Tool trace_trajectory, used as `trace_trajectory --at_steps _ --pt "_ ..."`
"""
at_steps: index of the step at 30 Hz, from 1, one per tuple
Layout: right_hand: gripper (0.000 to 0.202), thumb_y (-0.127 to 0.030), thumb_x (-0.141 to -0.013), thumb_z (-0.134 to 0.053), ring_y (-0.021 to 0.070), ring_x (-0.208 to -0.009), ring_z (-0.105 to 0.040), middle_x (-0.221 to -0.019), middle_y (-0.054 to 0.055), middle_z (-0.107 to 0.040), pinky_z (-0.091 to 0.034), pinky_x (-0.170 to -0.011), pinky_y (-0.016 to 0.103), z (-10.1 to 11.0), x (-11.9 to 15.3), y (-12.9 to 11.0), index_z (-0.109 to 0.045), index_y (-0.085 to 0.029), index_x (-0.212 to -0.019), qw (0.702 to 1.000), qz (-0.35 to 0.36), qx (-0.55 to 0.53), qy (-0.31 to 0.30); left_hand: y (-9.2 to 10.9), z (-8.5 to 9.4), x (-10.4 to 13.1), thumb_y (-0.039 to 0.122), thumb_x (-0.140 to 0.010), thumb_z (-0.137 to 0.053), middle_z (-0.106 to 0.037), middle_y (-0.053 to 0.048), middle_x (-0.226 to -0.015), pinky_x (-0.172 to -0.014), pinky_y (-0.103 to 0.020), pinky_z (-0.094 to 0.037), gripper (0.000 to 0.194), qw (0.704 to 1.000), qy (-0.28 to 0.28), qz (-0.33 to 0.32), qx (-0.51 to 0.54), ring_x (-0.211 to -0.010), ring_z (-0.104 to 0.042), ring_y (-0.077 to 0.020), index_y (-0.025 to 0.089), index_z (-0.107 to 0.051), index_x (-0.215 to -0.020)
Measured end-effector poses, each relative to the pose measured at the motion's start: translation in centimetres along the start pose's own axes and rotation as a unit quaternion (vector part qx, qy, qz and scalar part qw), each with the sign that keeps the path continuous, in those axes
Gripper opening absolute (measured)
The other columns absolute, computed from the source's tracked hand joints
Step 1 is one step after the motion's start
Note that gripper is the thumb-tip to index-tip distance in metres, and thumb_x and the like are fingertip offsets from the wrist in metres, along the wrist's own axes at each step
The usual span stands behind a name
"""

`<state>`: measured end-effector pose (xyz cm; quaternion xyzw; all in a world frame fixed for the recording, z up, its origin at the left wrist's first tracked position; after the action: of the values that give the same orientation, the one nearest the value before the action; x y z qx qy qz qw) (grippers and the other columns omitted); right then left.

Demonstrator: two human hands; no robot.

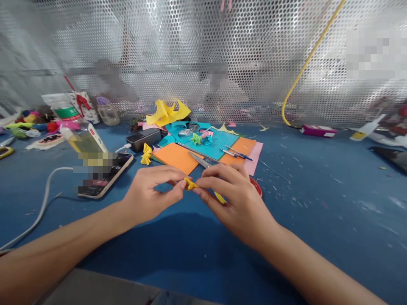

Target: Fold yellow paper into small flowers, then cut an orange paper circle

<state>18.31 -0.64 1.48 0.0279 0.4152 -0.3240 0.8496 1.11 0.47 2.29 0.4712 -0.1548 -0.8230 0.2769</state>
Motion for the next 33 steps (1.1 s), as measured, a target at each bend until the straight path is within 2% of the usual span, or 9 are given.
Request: trace_trajectory --at_steps 4,10,16,21,28,33 --pt "0.009 -0.016 -0.080 -0.060 0.0157 -0.079 -0.058 -0.084 0.002 -0.061 -0.039 -0.074 0.034 -0.03 0.08 -0.09 -0.057 -0.023 -0.084 1.000 -0.001 -0.004 0.005 -0.13 -0.25 0.16 0.010 -0.073 -0.058 -0.069 -0.006 -0.073 -0.057 -0.020 -0.052 0.009 1.000 0.016 -0.010 0.002 -0.062 -0.061 -0.0101 0.010 -0.066 -0.077" --pt "0.008 -0.016 -0.080 -0.058 0.0163 -0.078 -0.059 -0.083 0.002 -0.061 -0.039 -0.074 0.035 -0.02 -0.08 -0.11 -0.057 -0.023 -0.084 1.000 -0.005 -0.006 0.003 0.00 -0.13 0.13 0.016 -0.076 -0.060 -0.068 -0.005 -0.070 -0.053 -0.015 -0.051 0.009 1.000 -0.009 0.008 0.023 -0.061 -0.061 -0.0083 0.011 -0.067 -0.077" --pt "0.009 -0.015 -0.080 -0.058 0.0160 -0.080 -0.059 -0.084 0.002 -0.061 -0.039 -0.075 0.034 0.06 -0.11 -0.16 -0.057 -0.023 -0.085 1.000 -0.011 -0.003 -0.001 0.27 -0.11 0.11 0.012 -0.077 -0.056 -0.070 -0.005 -0.075 -0.053 -0.014 -0.051 0.014 1.000 -0.007 0.006 0.019 -0.061 -0.062 -0.0085 0.011 -0.069 -0.079" --pt "0.009 -0.015 -0.081 -0.056 0.0166 -0.081 -0.059 -0.085 0.002 -0.062 -0.040 -0.074 0.034 0.29 -0.11 -0.14 -0.057 -0.023 -0.086 1.000 -0.016 0.002 0.002 -0.07 -0.05 0.08 0.017 -0.076 -0.060 -0.071 -0.004 -0.078 -0.049 -0.014 -0.048 0.012 0.997 -0.009 0.065 0.041 -0.063 -0.063 -0.0100 0.015 -0.071 -0.081" --pt "0.008 -0.016 -0.083 -0.055 0.0160 -0.082 -0.060 -0.085 0.002 -0.063 -0.040 -0.076 0.034 0.35 0.03 -0.24 -0.058 -0.023 -0.086 1.000 -0.002 0.013 0.001 -0.20 0.15 -0.19 0.024 -0.075 -0.065 -0.070 -0.002 -0.071 -0.048 -0.015 -0.046 0.010 0.987 -0.043 0.139 0.067 -0.065 -0.063 -0.0109 0.017 -0.072 -0.075" --pt "0.010 -0.015 -0.082 -0.055 0.0161 -0.082 -0.058 -0.085 0.003 -0.062 -0.039 -0.077 0.034 0.70 -0.11 -0.46 -0.060 -0.023 -0.084 1.000 0.017 0.003 -0.011 -0.26 0.22 -0.39 0.031 -0.070 -0.069 -0.067 -0.001 -0.067 -0.043 -0.016 -0.042 0.014 0.981 -0.079 0.159 0.076 -0.058 -0.058 -0.0101 0.016 -0.070 -0.070"
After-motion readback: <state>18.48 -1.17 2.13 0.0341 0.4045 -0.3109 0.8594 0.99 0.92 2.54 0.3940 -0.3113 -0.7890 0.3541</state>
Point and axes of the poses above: each hand's wrist, its own x-axis away from the middle knuckle, its own z-axis out of the back of the hand, y = z × x, the point moved 2 cm from there along -x, towards the middle knuckle
